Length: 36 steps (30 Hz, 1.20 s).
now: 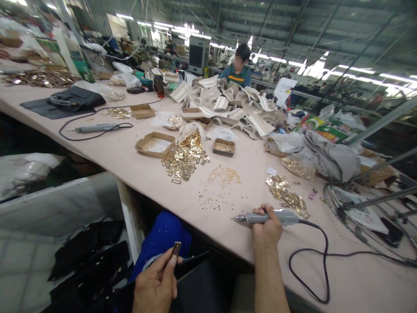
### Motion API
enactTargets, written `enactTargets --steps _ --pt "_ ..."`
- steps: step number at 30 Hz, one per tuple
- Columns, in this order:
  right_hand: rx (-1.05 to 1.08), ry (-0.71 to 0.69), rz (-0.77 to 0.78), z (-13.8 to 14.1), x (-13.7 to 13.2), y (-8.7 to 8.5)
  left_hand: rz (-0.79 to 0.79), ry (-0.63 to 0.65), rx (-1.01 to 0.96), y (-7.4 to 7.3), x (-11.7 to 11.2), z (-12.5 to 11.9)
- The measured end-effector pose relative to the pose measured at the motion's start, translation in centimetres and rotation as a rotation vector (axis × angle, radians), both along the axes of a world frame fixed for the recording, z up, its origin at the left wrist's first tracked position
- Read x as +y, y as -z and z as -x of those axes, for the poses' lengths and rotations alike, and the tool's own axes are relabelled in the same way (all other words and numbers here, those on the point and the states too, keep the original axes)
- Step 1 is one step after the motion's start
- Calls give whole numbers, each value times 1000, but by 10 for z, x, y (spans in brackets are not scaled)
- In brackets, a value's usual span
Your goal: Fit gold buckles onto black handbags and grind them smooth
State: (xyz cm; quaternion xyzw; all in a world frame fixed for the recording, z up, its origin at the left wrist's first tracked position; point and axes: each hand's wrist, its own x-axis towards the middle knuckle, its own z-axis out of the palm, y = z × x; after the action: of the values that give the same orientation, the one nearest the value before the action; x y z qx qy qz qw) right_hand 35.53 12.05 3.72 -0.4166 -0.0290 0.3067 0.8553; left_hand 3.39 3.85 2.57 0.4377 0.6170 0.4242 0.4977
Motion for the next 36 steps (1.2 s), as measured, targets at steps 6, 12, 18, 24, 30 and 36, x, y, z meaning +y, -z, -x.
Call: enactTargets --steps 6,12,18,24,30,36 --pt "12 -6 0 -1 1 3 34 -32 -22 -4 -1 -8" --pt "19 0 -2 0 1 4 28 -17 -10 1 0 -3" --pt "35 18 2 0 -2 2 28 4 -11 2 0 0" --pt "44 21 -1 1 -5 1 21 -1 -9 3 -1 0" --pt "50 9 -7 1 -9 2 14 25 10 5 -1 1" --pt "52 4 -15 0 -12 4 2 19 65 0 0 -1"
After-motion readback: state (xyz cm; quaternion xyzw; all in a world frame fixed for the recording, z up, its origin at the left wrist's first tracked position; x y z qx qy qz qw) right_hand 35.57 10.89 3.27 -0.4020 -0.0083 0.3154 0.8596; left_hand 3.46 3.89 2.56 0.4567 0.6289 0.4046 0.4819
